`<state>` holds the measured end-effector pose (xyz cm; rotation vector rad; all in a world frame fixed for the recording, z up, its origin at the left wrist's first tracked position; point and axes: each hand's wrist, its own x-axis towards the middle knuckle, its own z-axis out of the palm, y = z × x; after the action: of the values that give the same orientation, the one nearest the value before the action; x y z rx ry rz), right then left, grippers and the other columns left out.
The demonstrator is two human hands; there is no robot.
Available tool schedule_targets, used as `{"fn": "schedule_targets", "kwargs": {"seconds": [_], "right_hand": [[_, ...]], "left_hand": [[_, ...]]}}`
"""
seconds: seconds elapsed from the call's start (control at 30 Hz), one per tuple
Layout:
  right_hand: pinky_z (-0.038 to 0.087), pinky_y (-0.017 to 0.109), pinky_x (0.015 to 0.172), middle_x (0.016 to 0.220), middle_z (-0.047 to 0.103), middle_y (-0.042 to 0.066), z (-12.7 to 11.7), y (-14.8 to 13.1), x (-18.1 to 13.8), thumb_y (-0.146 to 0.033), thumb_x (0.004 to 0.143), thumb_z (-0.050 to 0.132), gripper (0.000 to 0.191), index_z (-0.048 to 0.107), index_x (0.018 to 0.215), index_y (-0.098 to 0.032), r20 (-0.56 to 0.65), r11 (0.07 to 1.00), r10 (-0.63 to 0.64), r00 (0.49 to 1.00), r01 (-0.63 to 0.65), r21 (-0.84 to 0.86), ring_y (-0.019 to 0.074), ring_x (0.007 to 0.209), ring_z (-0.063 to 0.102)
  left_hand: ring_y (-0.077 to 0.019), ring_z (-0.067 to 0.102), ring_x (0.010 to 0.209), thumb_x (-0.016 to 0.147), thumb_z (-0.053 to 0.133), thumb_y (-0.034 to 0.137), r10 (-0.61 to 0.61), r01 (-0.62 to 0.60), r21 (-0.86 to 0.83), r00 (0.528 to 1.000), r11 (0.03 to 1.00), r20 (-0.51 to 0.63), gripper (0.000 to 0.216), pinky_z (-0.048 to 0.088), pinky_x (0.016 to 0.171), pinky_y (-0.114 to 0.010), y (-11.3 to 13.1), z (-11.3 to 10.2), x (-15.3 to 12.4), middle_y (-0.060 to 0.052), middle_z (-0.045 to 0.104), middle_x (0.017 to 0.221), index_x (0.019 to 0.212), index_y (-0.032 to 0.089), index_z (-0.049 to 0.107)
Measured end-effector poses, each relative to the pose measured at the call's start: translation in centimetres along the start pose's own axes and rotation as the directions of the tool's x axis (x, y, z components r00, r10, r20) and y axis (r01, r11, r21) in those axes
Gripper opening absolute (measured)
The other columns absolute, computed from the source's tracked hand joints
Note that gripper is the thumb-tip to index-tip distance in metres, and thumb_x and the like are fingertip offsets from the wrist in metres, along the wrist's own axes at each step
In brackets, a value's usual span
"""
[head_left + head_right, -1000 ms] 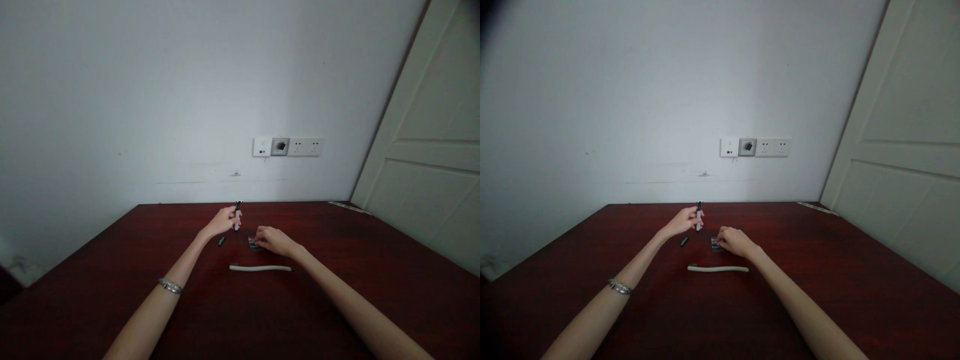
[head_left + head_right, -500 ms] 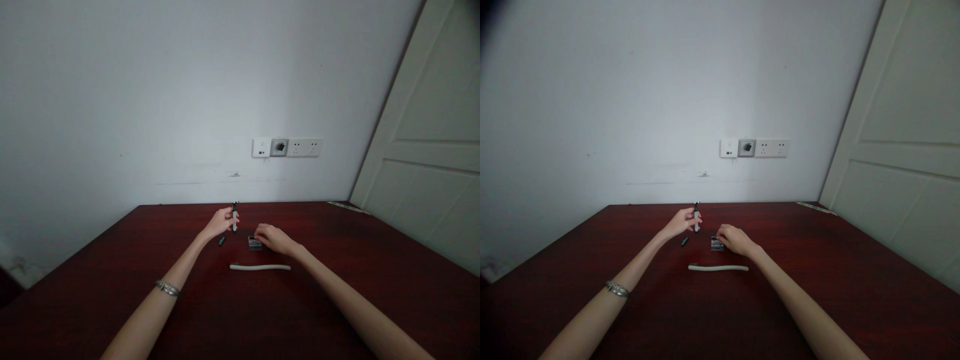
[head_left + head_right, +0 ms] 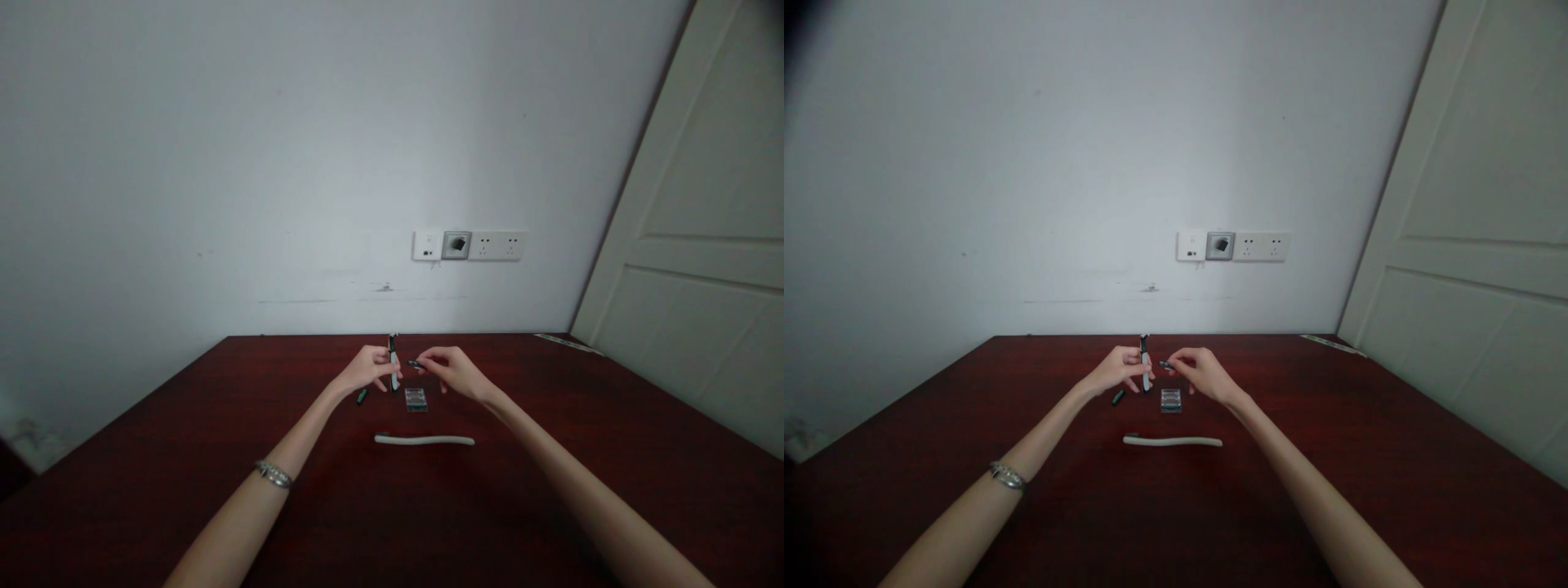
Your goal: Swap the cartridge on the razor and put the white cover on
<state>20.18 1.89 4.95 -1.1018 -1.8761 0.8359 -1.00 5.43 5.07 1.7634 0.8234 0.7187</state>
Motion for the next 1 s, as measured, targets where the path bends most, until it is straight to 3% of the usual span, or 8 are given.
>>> {"fn": "schedule_targets", "kwargs": {"seconds": [0.43,0.77,1.0], "right_hand": [[0.04,0.019,0.039,0.083,0.068,0.005,1.3,-1.4,-0.4,-0.036,0.086,0.045,0.03,0.066,0.088,-0.015,-0.016,0.982,-0.096,0.995,0.092,-0.167,0.0066,0.041,0.049],[0.049,0.028,0.071,0.088,0.069,0.006,0.9,-0.5,-0.3,-0.031,0.081,0.055,0.024,0.066,0.097,-0.016,-0.114,0.939,-0.307,0.945,0.281,-0.2,0.0171,0.079,0.063],[0.05,0.025,0.057,0.09,0.068,0.008,0.9,0.0,-0.2,-0.032,0.081,0.055,0.025,0.068,0.096,-0.016,-0.096,0.951,-0.286,0.953,0.27,-0.151,0.0145,0.067,0.062]], "left_hand": [[-0.0163,0.065,0.063,0.071,0.065,0.039,0.016,-0.014,-0.037,0.998,0.999,0.057,0.035,0.051,0.05,-0.022,-0.3,0.2,0.1,-0.011,0.067,0.079,0.088,0.009,0.06],[-0.018,0.066,0.06,0.069,0.066,0.038,0.043,-0.046,-0.111,0.999,0.993,-0.028,0.033,0.051,0.046,-0.024,-0.3,0.0,0.0,-0.01,0.068,0.074,0.082,0.009,0.058],[-0.0189,0.066,0.061,0.069,0.067,0.037,0.03,-0.034,-0.132,0.999,0.991,-0.027,0.034,0.051,0.045,-0.024,-0.2,0.0,-0.1,-0.012,0.068,0.075,0.083,0.009,0.057]]}}
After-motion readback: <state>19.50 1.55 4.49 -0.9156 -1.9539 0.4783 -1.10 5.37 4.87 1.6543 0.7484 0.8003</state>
